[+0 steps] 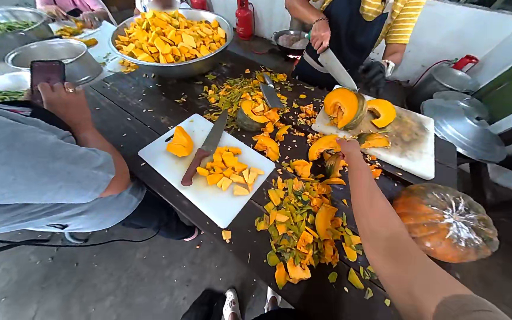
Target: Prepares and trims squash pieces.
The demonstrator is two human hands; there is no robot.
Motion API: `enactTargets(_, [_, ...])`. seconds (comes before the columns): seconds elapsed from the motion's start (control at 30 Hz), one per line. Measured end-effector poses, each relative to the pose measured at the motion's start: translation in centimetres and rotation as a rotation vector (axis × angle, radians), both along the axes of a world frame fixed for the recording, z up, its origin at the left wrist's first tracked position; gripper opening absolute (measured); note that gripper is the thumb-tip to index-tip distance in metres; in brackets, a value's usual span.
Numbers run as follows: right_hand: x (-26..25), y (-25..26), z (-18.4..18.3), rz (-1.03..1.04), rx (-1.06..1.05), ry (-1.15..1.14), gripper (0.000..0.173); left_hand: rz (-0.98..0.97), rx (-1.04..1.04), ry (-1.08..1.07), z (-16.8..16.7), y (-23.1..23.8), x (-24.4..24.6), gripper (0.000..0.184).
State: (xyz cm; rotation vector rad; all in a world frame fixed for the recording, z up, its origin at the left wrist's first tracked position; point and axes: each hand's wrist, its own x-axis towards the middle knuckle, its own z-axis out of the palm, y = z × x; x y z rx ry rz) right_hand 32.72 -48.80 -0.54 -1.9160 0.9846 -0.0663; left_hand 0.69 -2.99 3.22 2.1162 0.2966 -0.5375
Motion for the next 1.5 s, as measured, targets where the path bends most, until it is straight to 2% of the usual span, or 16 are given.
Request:
enactTargets(0.1, [-4.2, 1.7, 2.0, 0.147, -0.206, -0.139, 0.052, -0.155, -0.022, -0.355, -1.3, -2.3, 3.7, 0.025])
enactTargets(0.2, [-10.1, 3.9, 7.3, 0.397, -0.420, -0.328, 0.046, -0.240, -0.086, -0.631, 2.4, -7.1, 10.3, 0.025])
enactTargets(0.27, [-13.4, 4.8, 11.1, 0.585, -0.468, -0.421, 0.039, -0.272, -0.237, -0.696, 4.6, -9.9, 14.7, 0.035])
enactTargets(0.37, [-16.9, 6.8, 14.7, 0.770, -0.357, -0.492, 0.028, -0.441, -0.636, -0.561, 5.2, -12.3, 18.2, 0.070])
enactTargets(0.47, [-18.4, 8.2, 14.2, 0.850, -0.123, -0.448, 0.024, -0.423, -0.961, -0.333, 3.4, -15.0, 17.4, 0.058])
enactTargets(0.53, [-18.1, 7.8, 12.3, 0.919, -0.045, -0.293, 0.032, -0.247, -0.907, -0.245, 2.3, -16.1, 15.3, 0.052])
enactTargets(0.6, [-16.0, 6.3, 10.1, 0.856, -0.038, -0.082, 0.048, -0.107, -0.800, -0.237, 1.6, -16.0, 13.5, 0.049])
enactTargets(0.67, [-13.0, 4.9, 7.0, 0.601, -0.139, 0.067, 0.060, 0.022, -0.773, -0.273, 0.6, -15.1, 11.8, 0.053])
enactTargets(0.8, [-7.7, 4.4, 1.0, 0.271, -0.339, 0.249, 0.086, 0.300, -0.955, -0.386, -2.9, -12.5, 10.8, 0.041])
enactTargets(0.93, [-4.3, 5.8, -2.0, 0.186, -0.427, 0.316, 0.092, 0.375, -1.246, -0.332, -2.7, -9.1, 8.5, 0.041])
enactTargets(1.03, [-4.2, 5.5, -3.3, 0.027, -0.296, 0.207, 0.077, 0.403, -1.323, -0.370, -3.5, -7.1, 6.5, 0.039])
enactTargets(1.1, [-4.9, 5.0, -2.4, 0.129, -0.391, 0.334, 0.079, 0.374, -1.348, -0.388, -4.3, -5.8, 5.4, 0.041])
enactTargets(1.2, [-7.7, 4.2, 0.4, 0.301, -0.426, 0.342, 0.055, 0.403, -1.473, -0.290, -3.7, -5.3, 4.8, 0.039])
enactTargets(1.27, [-10.5, 3.6, 2.9, 0.333, -0.401, 0.330, 0.047, 0.433, -1.563, -0.187, -2.8, -6.1, 5.2, 0.037])
enactTargets(1.4, [-16.9, 4.6, 9.2, 0.263, -0.369, 0.188, 0.059, 0.396, -1.726, 0.000, -2.1, -9.6, 6.8, 0.049])
enactTargets(1.5, [-21.5, 8.5, 12.6, 0.373, -0.323, -0.053, 0.056, 0.305, -1.797, 0.152, -1.7, -12.7, 7.6, 0.067])
